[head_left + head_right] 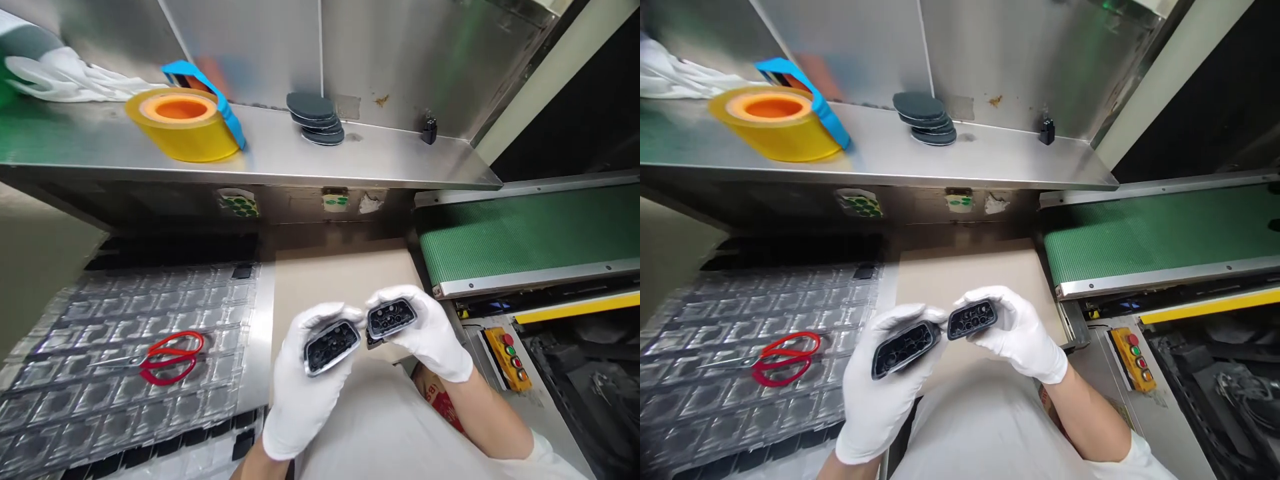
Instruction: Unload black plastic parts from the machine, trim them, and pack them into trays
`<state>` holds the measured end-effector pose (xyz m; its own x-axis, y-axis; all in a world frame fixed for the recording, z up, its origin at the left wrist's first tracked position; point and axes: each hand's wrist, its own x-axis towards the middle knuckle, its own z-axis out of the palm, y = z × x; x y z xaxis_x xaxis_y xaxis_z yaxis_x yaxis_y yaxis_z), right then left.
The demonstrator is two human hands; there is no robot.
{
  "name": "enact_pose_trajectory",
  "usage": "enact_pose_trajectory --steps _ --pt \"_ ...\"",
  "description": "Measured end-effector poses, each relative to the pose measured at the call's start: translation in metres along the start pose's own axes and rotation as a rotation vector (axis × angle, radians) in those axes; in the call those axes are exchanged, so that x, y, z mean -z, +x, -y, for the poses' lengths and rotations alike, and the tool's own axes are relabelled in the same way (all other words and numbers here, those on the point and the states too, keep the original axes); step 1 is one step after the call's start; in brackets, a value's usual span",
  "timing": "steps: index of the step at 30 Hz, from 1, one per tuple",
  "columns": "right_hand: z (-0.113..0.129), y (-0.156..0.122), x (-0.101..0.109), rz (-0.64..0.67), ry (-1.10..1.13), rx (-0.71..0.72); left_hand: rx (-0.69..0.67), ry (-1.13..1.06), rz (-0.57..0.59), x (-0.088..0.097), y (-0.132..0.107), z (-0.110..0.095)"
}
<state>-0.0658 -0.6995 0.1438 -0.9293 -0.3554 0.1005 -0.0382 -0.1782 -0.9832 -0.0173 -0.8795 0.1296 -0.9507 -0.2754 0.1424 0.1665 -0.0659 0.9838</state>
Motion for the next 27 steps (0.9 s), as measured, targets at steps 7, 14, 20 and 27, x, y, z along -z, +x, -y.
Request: enact_pose_trajectory --steps 7,14,20,27 --pt "0.0 -0.01 0.005 -0.061 -0.061 -0.058 0.137 -0.146 0.107 -0.009 0.01 0.006" --pt "-0.011 -0.023 0.014 -0.105 -0.196 -0.236 0.441 -0.175 0.108 -0.016 0.007 0.017" --pt "-0.033 -0.025 0.017 -0.167 -0.114 -0.339 0.524 -0.072 0.145 -0.015 0.011 0.034" --pt "-0.038 -0.011 0.016 -0.215 -0.105 -0.378 0.563 0.004 0.219 -0.012 0.031 0.041"
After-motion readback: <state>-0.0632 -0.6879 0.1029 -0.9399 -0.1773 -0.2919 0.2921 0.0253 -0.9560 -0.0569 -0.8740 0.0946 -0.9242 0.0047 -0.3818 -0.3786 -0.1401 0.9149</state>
